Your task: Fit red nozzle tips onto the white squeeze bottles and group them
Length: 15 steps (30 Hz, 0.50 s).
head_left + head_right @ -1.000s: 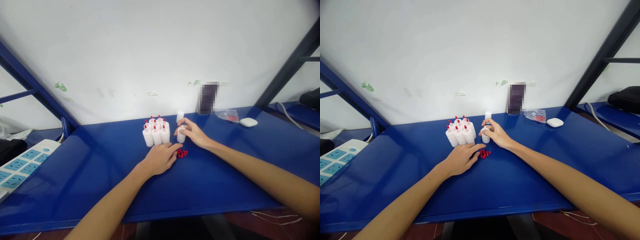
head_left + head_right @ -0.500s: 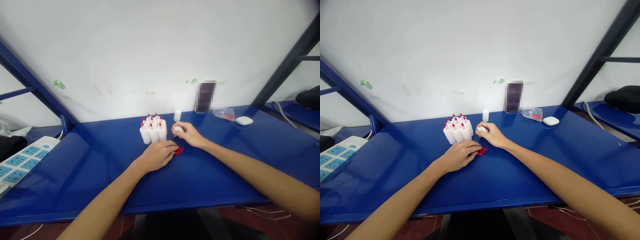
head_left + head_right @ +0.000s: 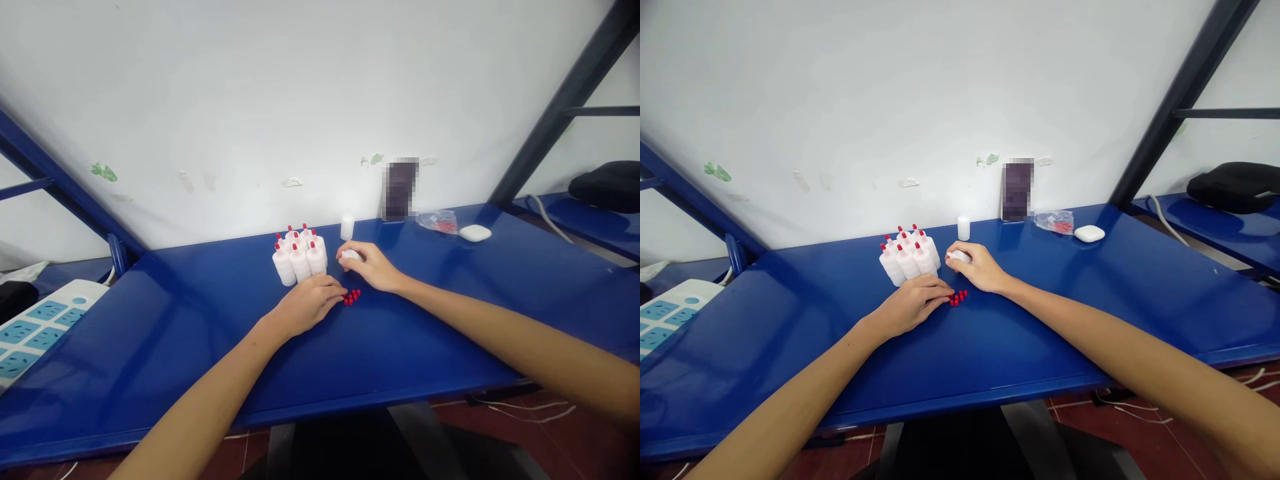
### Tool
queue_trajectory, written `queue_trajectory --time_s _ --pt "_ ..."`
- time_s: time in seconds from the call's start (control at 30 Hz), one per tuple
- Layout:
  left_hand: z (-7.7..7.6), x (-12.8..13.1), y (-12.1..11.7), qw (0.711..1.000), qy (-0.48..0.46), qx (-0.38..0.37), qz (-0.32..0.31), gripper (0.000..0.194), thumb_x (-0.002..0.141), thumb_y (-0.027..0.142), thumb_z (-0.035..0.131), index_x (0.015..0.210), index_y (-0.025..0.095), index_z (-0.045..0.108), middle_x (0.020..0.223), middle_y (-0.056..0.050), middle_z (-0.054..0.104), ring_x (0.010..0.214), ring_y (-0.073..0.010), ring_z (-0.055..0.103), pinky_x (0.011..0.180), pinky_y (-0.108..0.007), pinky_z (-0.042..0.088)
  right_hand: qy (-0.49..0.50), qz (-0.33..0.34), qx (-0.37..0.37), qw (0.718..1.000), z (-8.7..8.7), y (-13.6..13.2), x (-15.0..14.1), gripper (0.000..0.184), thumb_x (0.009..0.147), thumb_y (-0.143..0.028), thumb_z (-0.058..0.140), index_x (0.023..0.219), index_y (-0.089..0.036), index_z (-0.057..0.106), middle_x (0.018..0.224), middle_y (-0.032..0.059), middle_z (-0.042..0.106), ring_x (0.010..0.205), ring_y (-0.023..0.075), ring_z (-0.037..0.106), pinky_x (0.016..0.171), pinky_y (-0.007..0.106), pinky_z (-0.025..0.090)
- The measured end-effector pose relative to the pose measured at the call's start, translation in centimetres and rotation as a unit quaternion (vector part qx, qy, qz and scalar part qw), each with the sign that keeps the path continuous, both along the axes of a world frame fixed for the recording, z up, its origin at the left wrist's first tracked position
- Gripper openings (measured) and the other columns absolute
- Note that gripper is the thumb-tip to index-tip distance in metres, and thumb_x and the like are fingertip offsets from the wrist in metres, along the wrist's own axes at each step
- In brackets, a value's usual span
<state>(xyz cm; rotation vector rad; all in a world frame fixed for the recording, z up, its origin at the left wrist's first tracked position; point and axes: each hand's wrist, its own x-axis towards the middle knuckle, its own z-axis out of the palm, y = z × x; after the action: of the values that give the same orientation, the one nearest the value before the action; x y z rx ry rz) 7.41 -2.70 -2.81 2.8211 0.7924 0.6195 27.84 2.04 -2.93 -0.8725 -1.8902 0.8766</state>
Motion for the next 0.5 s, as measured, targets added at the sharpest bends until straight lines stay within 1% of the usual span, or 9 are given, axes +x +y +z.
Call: queue_trajectory --time_s 0.13,0.37,0.5 --pt "-0.17 0.06 0.08 1.0 -0.024 -0.016 0.001 0.021 0.098 0.019 0.052 0.108 0.016 0.07 0.103 -0.007 0.071 0.095 -0.0181 0.065 0.088 -0.033 0.054 -0.014 -0.014 0.015 1.0 -0.09 -0.08 0.08 0.016 0.085 -0.033 0.058 0.087 -0.018 0.064 0.073 -0.0008 0.062 0.066 0.0152 0.059 0.065 0.028 0.045" --pt "-0.1 0.09 0.03 0.998 -0.045 -0.051 0.017 0.015 0.096 0.019 0.055 0.102 0.015 0.069 0.099 -0.005 0.071 0.091 -0.0167 0.065 0.086 -0.03 0.052 -0.057 -0.037 0.075 0.995 -0.04 -0.5 0.28 0.015 0.087 -0.031 0.058 0.09 -0.018 0.066 0.087 0.0017 0.068 0.078 0.0176 0.061 0.073 0.029 0.045" --pt "0.05 0.12 0.05 0.995 -0.065 -0.074 0.029 0.01 0.094 0.017 0.059 0.096 0.017 0.069 0.097 -0.003 0.072 0.088 -0.0156 0.066 0.085 -0.028 0.052 -0.069 -0.024 0.1 0.992 0.06 -0.74 0.42 0.016 0.09 -0.029 0.055 0.097 -0.019 0.066 0.097 0.0032 0.071 0.087 0.0192 0.064 0.08 0.03 0.046"
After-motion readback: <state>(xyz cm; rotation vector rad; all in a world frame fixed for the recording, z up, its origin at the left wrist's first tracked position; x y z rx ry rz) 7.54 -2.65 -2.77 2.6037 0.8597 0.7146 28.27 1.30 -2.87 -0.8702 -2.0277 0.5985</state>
